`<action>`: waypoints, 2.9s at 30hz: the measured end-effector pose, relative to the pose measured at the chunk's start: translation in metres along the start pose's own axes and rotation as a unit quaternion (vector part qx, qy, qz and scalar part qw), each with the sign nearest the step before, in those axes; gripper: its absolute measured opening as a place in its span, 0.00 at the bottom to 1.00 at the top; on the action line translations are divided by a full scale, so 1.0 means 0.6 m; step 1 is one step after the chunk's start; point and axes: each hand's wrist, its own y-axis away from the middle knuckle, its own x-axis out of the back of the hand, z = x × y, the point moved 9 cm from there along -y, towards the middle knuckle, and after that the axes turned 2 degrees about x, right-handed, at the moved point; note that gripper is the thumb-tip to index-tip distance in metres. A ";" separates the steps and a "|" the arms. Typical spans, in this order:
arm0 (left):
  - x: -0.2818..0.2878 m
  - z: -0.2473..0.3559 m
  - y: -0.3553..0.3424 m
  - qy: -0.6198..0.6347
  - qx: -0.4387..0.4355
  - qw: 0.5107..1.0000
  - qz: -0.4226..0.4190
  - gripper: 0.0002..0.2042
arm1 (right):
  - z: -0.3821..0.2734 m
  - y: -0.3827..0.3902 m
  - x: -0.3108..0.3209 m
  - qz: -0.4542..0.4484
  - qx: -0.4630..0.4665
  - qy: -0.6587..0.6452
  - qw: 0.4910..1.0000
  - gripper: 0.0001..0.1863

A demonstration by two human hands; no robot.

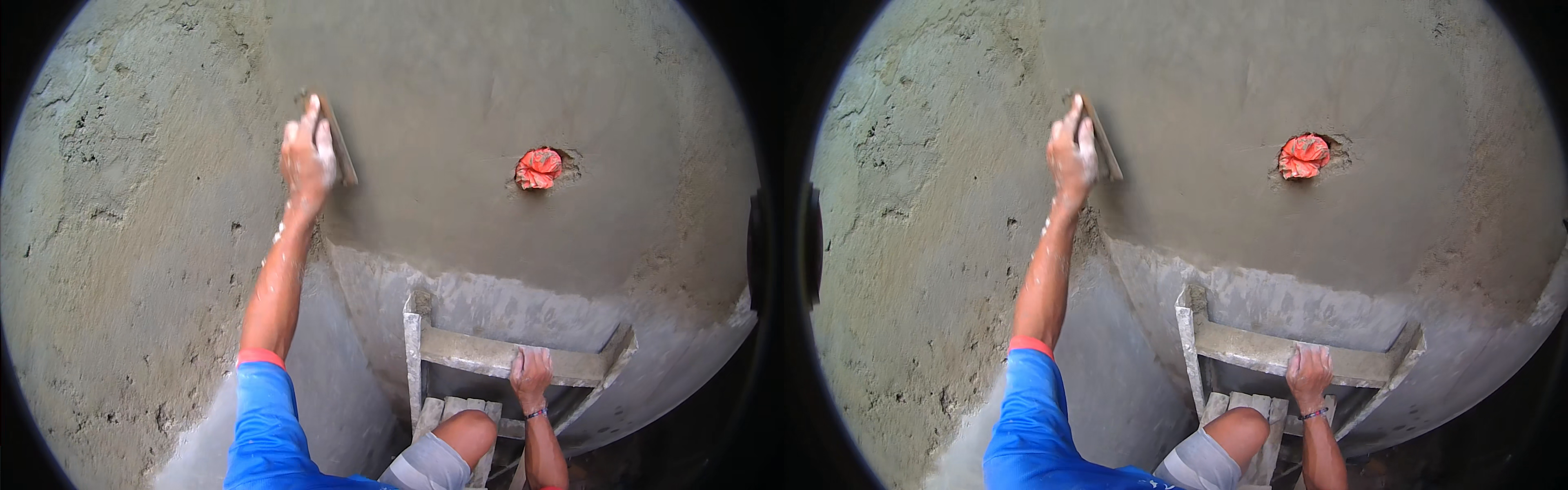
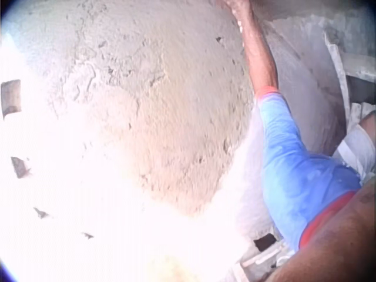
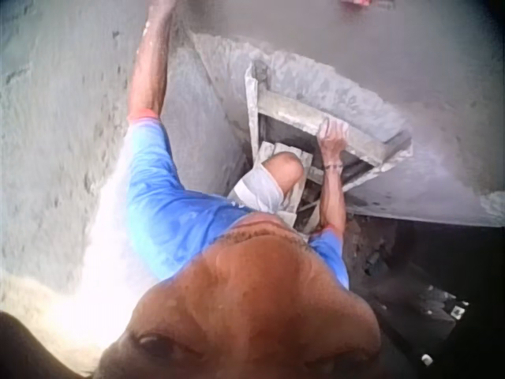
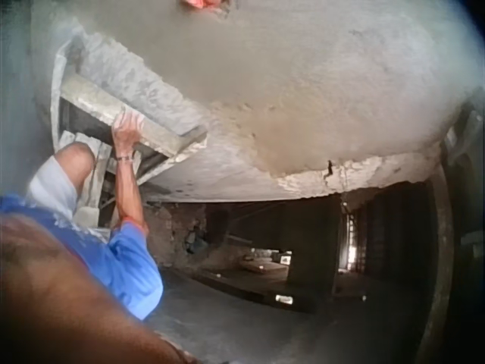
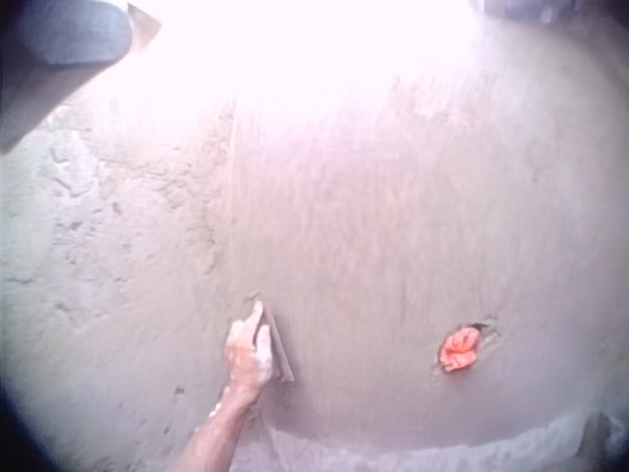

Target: The person stands on a ladder and uses a wooden float to smooth and level fresh plaster on an interior wall, moving the tool in sweeping motions over the wet surface.

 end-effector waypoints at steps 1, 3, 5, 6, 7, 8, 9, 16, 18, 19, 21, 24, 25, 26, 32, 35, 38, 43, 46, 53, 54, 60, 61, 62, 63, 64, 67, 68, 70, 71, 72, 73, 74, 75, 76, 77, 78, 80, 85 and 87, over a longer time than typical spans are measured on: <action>0.001 0.028 -0.072 -0.020 -0.003 1.000 0.009 0.20 | 0.005 -0.001 -0.004 -0.012 -0.011 -0.007 1.000 0.07; -0.007 0.068 -0.181 -0.056 -0.032 0.997 0.037 0.20 | -0.007 -0.003 -0.004 -0.003 -0.004 -0.010 1.000 0.07; -0.026 0.107 -0.209 -0.069 -0.032 0.996 0.042 0.19 | -0.015 -0.004 -0.002 0.003 0.003 -0.009 1.000 0.07; -0.035 0.123 -0.210 -0.086 -0.032 0.995 0.046 0.18 | -0.020 -0.004 -0.002 0.011 0.007 -0.013 1.000 0.07; -0.043 0.139 -0.187 -0.076 -0.040 0.996 0.029 0.18 | -0.019 -0.003 0.002 0.017 0.009 -0.015 1.000 0.07; -0.046 0.150 -0.151 -0.067 -0.048 0.996 0.012 0.18 | -0.014 -0.004 0.003 0.017 0.009 -0.013 1.000 0.07; -0.060 0.154 -0.101 -0.059 -0.060 0.996 -0.010 0.17 | -0.006 0.002 0.004 0.010 0.001 -0.011 1.000 0.06; -0.039 0.043 0.173 -0.036 -0.134 0.983 -0.121 0.25 | -0.018 -0.004 0.002 0.015 0.018 0.002 1.000 0.03; -0.012 0.032 0.107 -0.018 -0.090 0.992 -0.089 0.24 | -0.017 -0.007 0.007 0.026 0.020 0.003 0.999 0.03; -0.001 0.053 0.035 -0.014 -0.073 0.995 -0.063 0.22 | -0.012 -0.005 0.011 0.027 0.023 0.004 0.999 0.03; 0.021 0.101 -0.112 -0.025 -0.064 0.998 0.011 0.21 | -0.008 -0.004 0.015 0.022 0.018 0.001 1.000 0.04; 0.010 0.158 -0.286 -0.076 -0.068 0.993 0.053 0.18 | -0.017 0.001 -0.006 0.019 0.015 -0.015 1.000 0.05; -0.001 0.182 -0.308 -0.062 -0.065 0.996 0.029 0.19 | -0.019 0.003 -0.012 0.020 0.016 -0.015 1.000 0.04; -0.018 0.213 -0.325 -0.039 -0.059 0.997 0.008 0.21 | -0.014 0.002 -0.003 0.021 0.016 -0.003 1.000 0.05; -0.078 0.261 -0.159 -0.043 -0.084 0.995 -0.020 0.21 | -0.004 -0.001 0.003 0.025 0.022 0.000 0.999 0.07; -0.092 0.217 -0.033 -0.026 -0.096 0.993 -0.058 0.23 | 0.001 0.004 0.012 0.024 0.024 -0.003 0.999 0.07; -0.069 0.136 -0.089 -0.059 -0.012 0.997 -0.047 0.21 | -0.007 0.004 0.010 0.028 0.034 -0.007 0.999 0.07; -0.047 0.211 -0.323 -0.061 -0.012 0.998 -0.001 0.19 | -0.020 0.005 0.002 0.031 0.036 -0.007 0.999 0.09; -0.076 0.302 -0.280 -0.047 -0.069 0.996 -0.024 0.20 | -0.009 0.002 0.004 0.031 0.017 -0.015 0.999 0.10; -0.092 0.252 -0.078 -0.086 -0.139 0.982 -0.094 0.21 | 0.002 0.011 0.014 0.040 0.027 0.008 0.999 0.13; -0.077 0.224 -0.134 -0.084 -0.094 0.990 -0.060 0.20 | -0.002 0.010 0.010 0.034 0.027 0.004 0.999 0.13; -0.060 0.323 -0.363 -0.063 -0.050 0.996 -0.030 0.15 | -0.022 0.002 -0.006 0.027 0.030 -0.022 0.999 0.13; -0.066 0.357 -0.351 -0.060 -0.081 0.994 -0.029 0.17 | -0.022 0.001 -0.005 0.032 0.029 -0.026 0.999 0.13; -0.082 0.397 -0.303 -0.073 -0.126 0.989 -0.039 0.18 | -0.014 0.001 -0.002 0.032 0.027 -0.025 0.999 0.13; -0.093 0.428 -0.230 -0.083 -0.173 0.980 -0.051 0.19 | -0.002 0.003 0.001 0.029 0.026 -0.014 0.999 0.13; -0.106 0.436 -0.161 -0.077 -0.201 0.973 -0.078 0.20 | 0.003 0.007 0.003 0.026 0.026 -0.006 0.999 0.12; -0.121 0.375 -0.054 -0.061 -0.238 0.963 -0.112 0.24 | 0.008 0.008 0.019 0.041 0.034 -0.002 0.999 0.12; -0.104 0.337 -0.087 -0.074 -0.187 0.973 -0.109 0.23 | 0.002 0.007 0.016 0.047 0.036 -0.007 0.998 0.12; -0.085 0.274 -0.186 -0.078 -0.107 0.989 -0.067 0.21 | -0.003 0.012 0.007 0.043 0.033 -0.016 0.998 0.12; -0.080 0.261 -0.255 -0.077 -0.078 0.994 -0.028 0.20 | -0.009 0.009 0.006 0.045 0.033 -0.018 0.998 0.12; -0.079 0.272 -0.312 -0.067 -0.077 0.995 -0.008 0.18 | -0.016 0.005 0.005 0.034 0.030 -0.022 0.999 0.12; -0.064 0.294 -0.363 -0.059 -0.078 0.995 0.013 0.16 | -0.024 -0.001 0.002 0.024 0.028 -0.029 0.999 0.11; -0.061 0.338 -0.390 -0.068 -0.073 0.995 -0.014 0.18 | -0.025 -0.003 0.007 0.033 0.026 -0.027 0.999 0.11; -0.061 0.383 -0.397 -0.075 -0.066 0.994 -0.040 0.20 | -0.021 -0.005 0.006 0.034 0.025 -0.023 0.999 0.11; -0.059 0.407 -0.388 -0.074 -0.066 0.994 -0.039 0.20 | -0.020 -0.006 0.007 0.044 0.031 -0.019 0.998 0.11; -0.068 0.435 -0.366 -0.066 -0.094 0.992 -0.055 0.20 | -0.019 0.000 0.010 0.050 0.035 -0.017 0.998 0.11; -0.074 0.454 -0.341 -0.063 -0.123 0.988 -0.074 0.20 | -0.017 0.004 0.011 0.044 0.032 -0.022 0.998 0.11; -0.100 0.442 -0.239 -0.078 -0.186 0.978 -0.060 0.20 | -0.006 0.000 0.015 0.041 0.026 -0.014 0.999 0.11; -0.094 0.317 -0.225 -0.084 -0.100 0.990 -0.054 0.19 | -0.004 0.007 0.022 0.037 0.032 -0.020 0.999 0.10; -0.080 0.310 -0.322 -0.073 -0.101 0.992 0.021 0.17 | -0.019 0.002 0.008 0.026 0.033 -0.026 0.999 0.10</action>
